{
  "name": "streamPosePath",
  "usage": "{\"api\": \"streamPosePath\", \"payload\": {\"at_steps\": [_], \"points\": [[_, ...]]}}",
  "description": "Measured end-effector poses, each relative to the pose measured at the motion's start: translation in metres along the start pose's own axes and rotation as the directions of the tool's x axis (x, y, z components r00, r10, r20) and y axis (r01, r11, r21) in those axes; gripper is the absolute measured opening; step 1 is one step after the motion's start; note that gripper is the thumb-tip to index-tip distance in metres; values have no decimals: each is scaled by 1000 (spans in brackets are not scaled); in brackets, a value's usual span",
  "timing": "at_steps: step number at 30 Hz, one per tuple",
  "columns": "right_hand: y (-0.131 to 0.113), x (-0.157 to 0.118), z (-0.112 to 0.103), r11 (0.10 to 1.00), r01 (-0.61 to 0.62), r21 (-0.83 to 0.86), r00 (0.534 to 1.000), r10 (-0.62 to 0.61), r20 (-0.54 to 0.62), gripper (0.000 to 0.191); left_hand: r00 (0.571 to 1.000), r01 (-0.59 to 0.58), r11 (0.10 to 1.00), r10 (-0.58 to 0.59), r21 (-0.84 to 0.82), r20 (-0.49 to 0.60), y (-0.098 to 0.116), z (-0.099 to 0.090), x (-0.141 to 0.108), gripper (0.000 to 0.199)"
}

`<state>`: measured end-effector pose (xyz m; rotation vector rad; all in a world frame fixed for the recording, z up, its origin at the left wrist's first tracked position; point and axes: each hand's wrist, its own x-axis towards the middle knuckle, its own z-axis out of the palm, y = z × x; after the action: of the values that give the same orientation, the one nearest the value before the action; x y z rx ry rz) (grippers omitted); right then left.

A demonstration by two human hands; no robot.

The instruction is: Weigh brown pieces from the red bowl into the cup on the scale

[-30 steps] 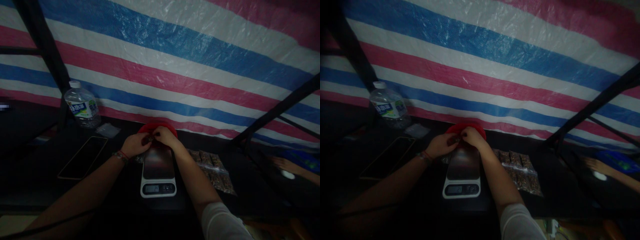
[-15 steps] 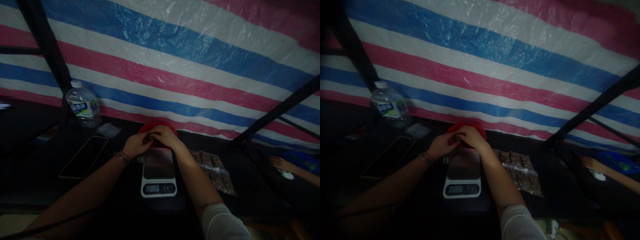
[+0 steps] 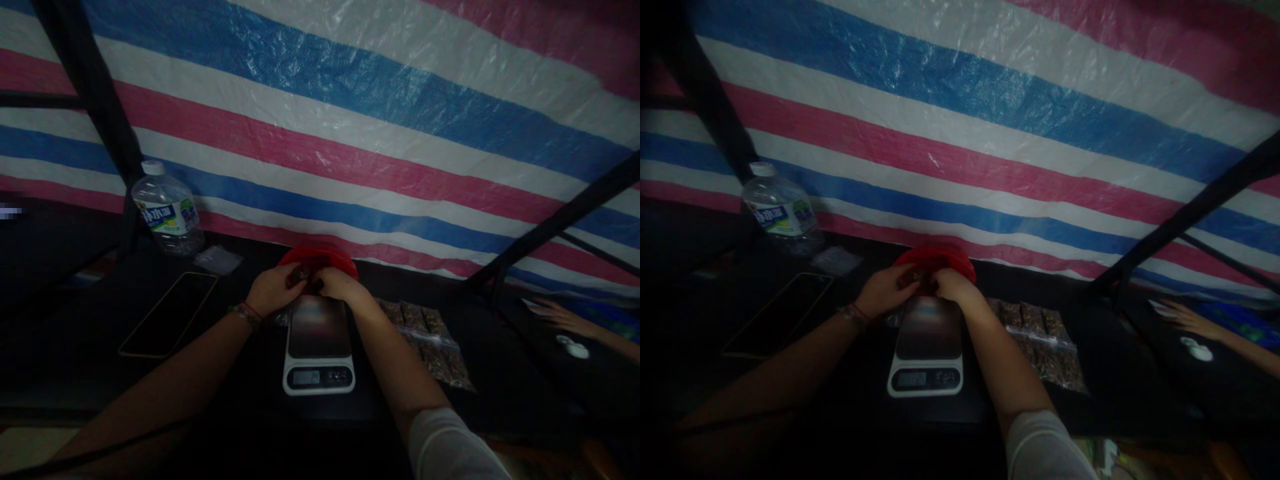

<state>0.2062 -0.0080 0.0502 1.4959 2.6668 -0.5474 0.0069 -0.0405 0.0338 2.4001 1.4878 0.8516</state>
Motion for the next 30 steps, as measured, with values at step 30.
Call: {"api": "streamPosePath", "payload": {"at_steps": [30], "points": [[10,8,11,999,-13,-41,999,12,-37,29,1000,-6,1000,7,-10,21,-2,1,1,47]]}}
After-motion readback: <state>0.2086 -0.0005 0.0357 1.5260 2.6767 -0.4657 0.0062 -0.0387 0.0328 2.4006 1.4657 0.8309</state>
